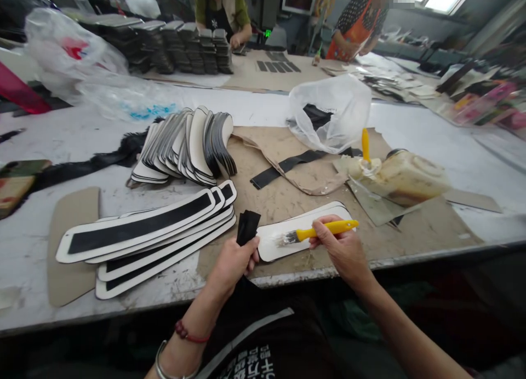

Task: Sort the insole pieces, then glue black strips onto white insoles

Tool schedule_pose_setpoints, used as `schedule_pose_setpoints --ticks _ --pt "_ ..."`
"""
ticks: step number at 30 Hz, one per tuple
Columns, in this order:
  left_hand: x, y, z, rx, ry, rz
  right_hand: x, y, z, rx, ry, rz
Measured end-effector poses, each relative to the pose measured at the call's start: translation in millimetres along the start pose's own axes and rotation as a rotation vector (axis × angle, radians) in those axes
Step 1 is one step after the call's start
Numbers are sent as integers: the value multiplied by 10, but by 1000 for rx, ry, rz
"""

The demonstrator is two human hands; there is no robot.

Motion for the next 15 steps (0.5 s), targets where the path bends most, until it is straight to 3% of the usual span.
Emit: schedule_pose_setpoints --ticks 9,15 --pt "-2 1 -10 -10 -43 56 -615 55 138 -229 -163 -379" --pt "-9 22 -17 -14 -82 129 -867 122 206 -390 -207 -601"
Point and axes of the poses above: each hand's wrist, its own z-axis towards the middle knuckle, its own x-axis out of the palm, y = z × x, the point moved 4 cm from there along z, towards the middle knuckle, and after that the axes turned 2 degrees about z, right-handed, at the moved point
